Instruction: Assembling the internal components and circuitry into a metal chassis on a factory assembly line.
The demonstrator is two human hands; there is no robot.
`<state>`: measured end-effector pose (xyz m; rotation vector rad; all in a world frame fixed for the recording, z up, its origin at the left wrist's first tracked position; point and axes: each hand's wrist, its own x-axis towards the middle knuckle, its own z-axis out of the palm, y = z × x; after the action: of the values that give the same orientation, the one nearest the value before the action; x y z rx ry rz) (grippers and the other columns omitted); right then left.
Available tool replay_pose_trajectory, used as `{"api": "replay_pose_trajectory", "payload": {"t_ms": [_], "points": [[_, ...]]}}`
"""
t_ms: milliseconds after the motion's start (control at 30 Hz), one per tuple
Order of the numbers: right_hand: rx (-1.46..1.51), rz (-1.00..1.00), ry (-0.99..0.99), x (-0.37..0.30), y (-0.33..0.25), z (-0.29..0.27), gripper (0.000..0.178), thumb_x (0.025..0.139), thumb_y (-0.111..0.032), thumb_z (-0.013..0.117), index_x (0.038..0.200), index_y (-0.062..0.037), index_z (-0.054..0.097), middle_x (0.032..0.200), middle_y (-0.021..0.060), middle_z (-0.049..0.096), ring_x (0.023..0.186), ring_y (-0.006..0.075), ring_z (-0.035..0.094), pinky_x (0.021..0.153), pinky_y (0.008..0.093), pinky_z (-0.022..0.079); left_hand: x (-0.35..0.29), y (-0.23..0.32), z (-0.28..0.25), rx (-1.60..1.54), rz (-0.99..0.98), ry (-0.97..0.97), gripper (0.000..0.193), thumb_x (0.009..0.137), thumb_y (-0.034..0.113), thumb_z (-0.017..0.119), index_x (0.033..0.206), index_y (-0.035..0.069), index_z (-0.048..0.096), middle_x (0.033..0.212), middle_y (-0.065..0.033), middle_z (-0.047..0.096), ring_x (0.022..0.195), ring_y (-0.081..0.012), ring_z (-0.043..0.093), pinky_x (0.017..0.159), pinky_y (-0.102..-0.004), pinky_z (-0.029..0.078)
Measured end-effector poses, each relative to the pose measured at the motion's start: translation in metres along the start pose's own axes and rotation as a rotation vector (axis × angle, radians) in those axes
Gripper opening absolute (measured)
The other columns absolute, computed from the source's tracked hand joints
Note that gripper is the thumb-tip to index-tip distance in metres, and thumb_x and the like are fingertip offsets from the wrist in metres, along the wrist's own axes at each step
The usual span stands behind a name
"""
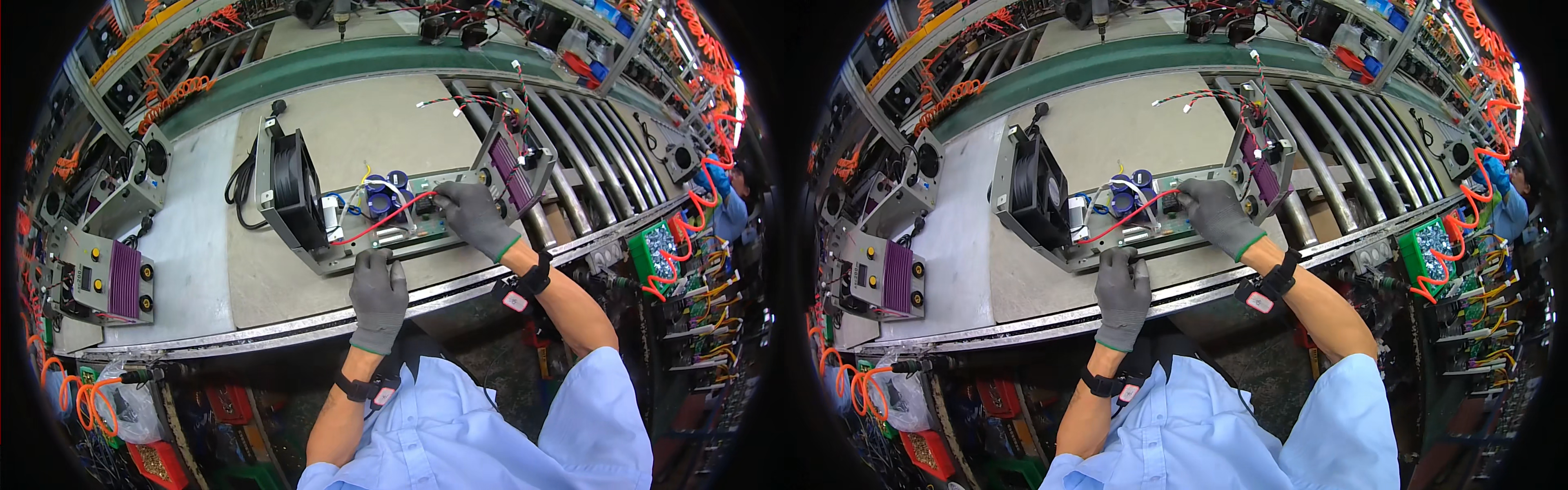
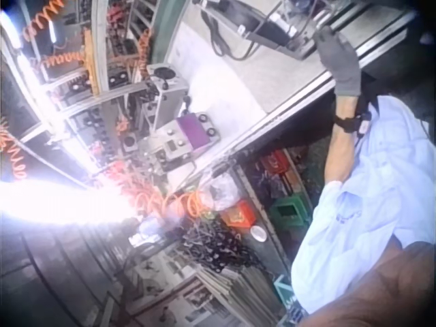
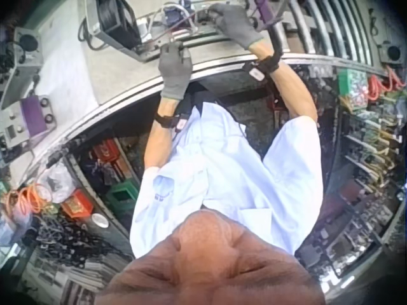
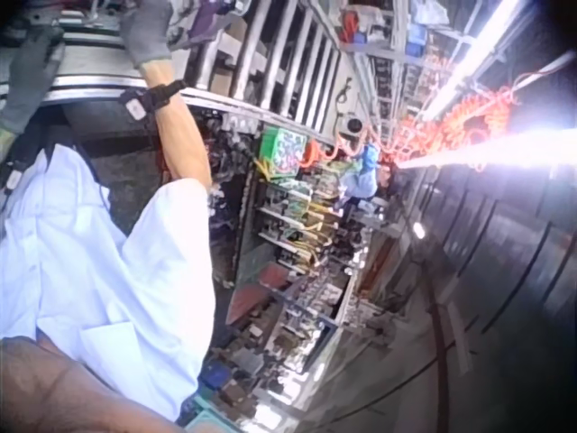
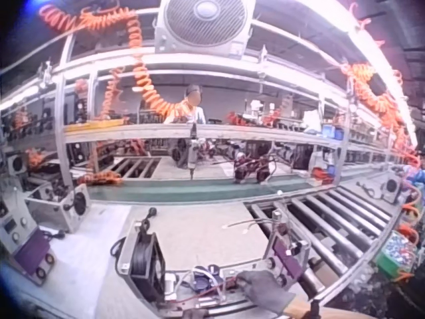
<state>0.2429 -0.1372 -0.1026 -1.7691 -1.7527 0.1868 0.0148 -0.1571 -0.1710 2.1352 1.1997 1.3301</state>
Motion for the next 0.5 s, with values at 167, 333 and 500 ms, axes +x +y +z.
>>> {"api": "replay_pose_trajectory", "payload": {"t_ms": [167,333,500], "points": [[0.032,-0.003,0.005,-0.0001,-0.0002,-0.0009,0.019,0.097,-0.015,0.067,0.109,-0.0025,0.075,0.089,0.0215,0.074,0.086,0.0393,0.074,0.078,0.0472,0.057,-0.0009,0.0001,-0.0004,-0.026,-0.066,-0.053,0.023,0.09,0.008,0.069,0.112,0.002,0.066,0.109,-0.0191,0.065,0.089,-0.0376,0.069,0.076,-0.046,0.057],[0.042,-0.007,0.027,-0.0001,-0.0002,0.0005,0.018,0.097,-0.016,0.068,0.105,-0.0024,0.075,0.089,0.0205,0.074,0.084,0.0388,0.073,0.077,0.0479,0.056,-0.0002,0.003,-0.0034,-0.037,-0.099,-0.09,0.025,0.091,0.01,0.069,0.114,0.002,0.066,0.112,-0.0212,0.065,0.096,-0.0423,0.068,0.08,-0.0493,0.057],[0.045,-0.031,0.066,-0.0075,0.0059,0.0048,0.015,0.096,-0.017,0.069,0.099,-0.0028,0.072,0.086,0.0207,0.072,0.083,0.0399,0.072,0.075,0.0475,0.055,0.0,0.0015,-0.0029,0.011,-0.013,-0.048,0.021,0.09,0.002,0.068,0.111,0.0,0.065,0.106,-0.0181,0.063,0.08,-0.0316,0.069,0.071,-0.0407,0.058]]}}
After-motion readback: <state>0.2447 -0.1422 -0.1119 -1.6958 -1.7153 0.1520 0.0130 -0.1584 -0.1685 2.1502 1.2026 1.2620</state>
